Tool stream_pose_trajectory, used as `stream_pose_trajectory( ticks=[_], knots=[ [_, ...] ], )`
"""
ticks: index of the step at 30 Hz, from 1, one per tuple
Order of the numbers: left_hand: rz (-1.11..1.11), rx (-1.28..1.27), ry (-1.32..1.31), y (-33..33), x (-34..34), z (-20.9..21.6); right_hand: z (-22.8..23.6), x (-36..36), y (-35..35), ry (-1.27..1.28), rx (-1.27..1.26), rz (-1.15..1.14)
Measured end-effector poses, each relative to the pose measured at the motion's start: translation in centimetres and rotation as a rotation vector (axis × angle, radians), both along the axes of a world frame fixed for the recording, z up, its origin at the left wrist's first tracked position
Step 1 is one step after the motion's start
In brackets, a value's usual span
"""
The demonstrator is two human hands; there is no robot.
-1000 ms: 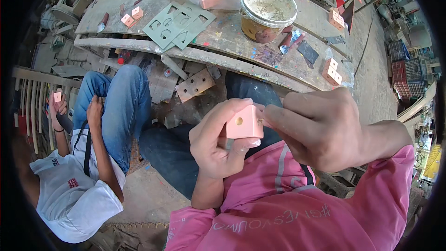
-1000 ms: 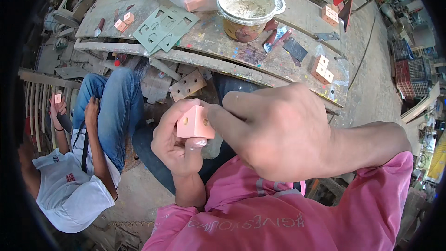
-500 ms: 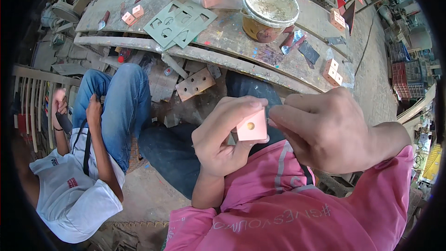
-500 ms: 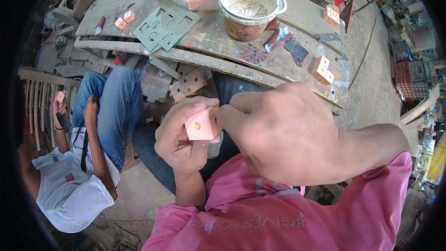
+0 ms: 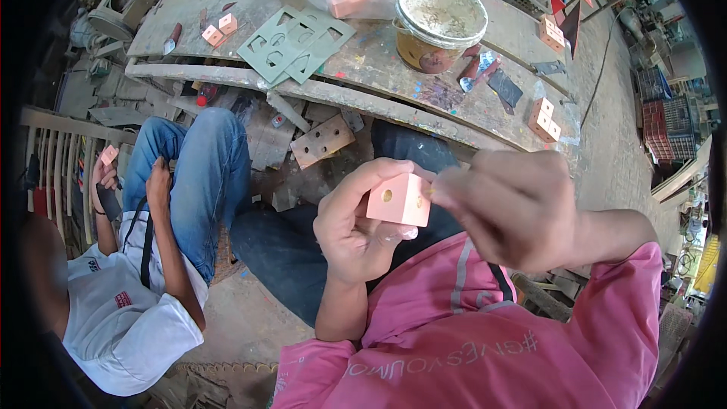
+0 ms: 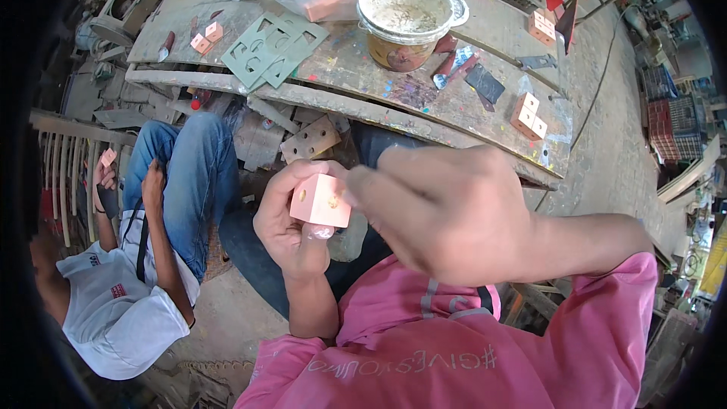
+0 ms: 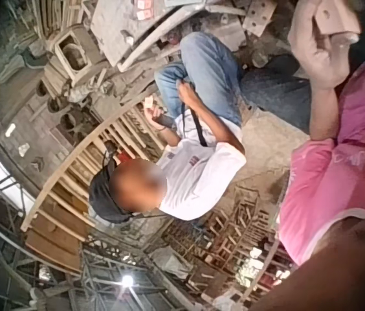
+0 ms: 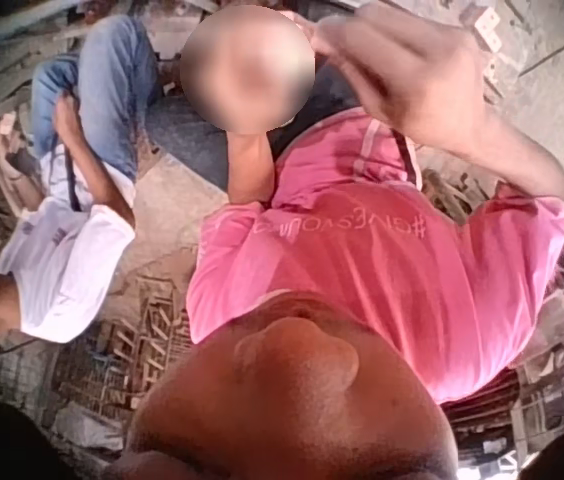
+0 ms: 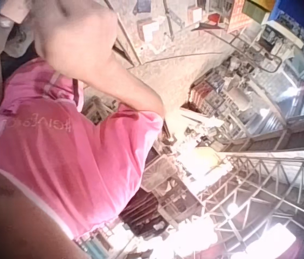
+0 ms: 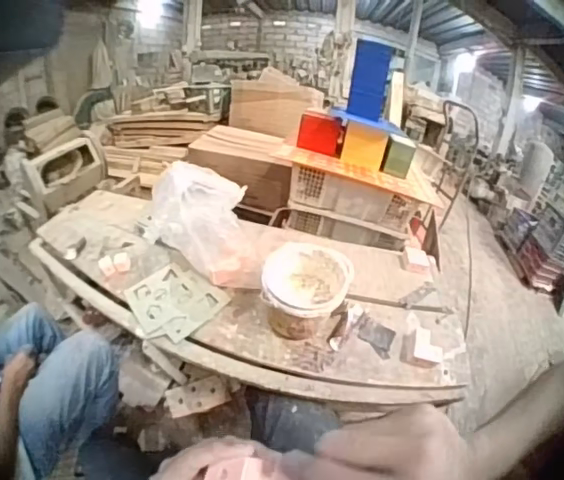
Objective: The person inserts a small wooden dowel into a pre-drilled hole in a pink wooden block. They then use a sanding block to smooth the surface of the block, focusing on the area around the dowel.
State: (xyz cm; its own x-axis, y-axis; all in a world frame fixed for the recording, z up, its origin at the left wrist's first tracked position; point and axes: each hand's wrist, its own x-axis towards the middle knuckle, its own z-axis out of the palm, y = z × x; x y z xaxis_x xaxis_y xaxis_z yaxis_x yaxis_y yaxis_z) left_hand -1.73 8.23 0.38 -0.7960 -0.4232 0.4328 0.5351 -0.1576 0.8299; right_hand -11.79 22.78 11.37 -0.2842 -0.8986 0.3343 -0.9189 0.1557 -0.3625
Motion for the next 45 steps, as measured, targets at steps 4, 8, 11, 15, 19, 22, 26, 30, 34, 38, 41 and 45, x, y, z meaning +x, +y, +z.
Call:
stream_pose_trajectory(
  ticks=[4,8,11,15,19,22,26,30,34,38,41,45],
  knots=[
    [-0.087,0.122,0.010,0.2,-0.1,-0.1,-0.7,-0.8,0.0,-0.342,-0.148,-0.063],
    [-0.164,0.197,0.036,0.2,-0.1,-0.3,-0.1,-0.2,0.6,-0.575,-0.040,-0.177],
    [-0.168,0.178,0.077,0.0,-0.3,-0.6,-0.1,-0.4,0.5,-0.438,-0.095,-0.094],
    [-0.082,0.090,0.054,0.1,-0.3,-0.2,-0.3,-0.4,0.4,-0.297,-0.091,0.038],
    [-0.036,0.000,0.060,0.0,-0.4,0.1,0.4,-0.6,0.6,-0.187,0.027,0.083],
    [-0.030,-0.036,0.002,-0.1,-0.2,0.8,0.7,-0.8,0.6,-0.089,0.093,0.098],
    [0.034,-0.147,-0.003,-0.1,-0.5,0.7,1.1,0.0,0.7,0.052,0.120,0.069],
    [0.052,-0.201,0.023,-0.2,-0.7,0.5,1.4,0.4,0.7,-0.007,0.169,0.076],
    [0.091,-0.221,0.118,0.1,-0.9,0.0,2.0,-0.5,0.5,-0.403,0.142,0.065],
    [0.047,-0.050,0.196,0.7,-1.0,-0.2,2.0,-1.1,0.3,-0.770,0.130,0.004],
    [-0.009,0.018,0.196,0.9,-1.2,-0.5,1.2,-0.7,0.6,-0.722,0.028,0.000],
    [-0.019,0.026,0.192,0.8,-1.1,-0.5,1.3,-0.7,0.6,-0.648,0.018,0.008]
  ],
)
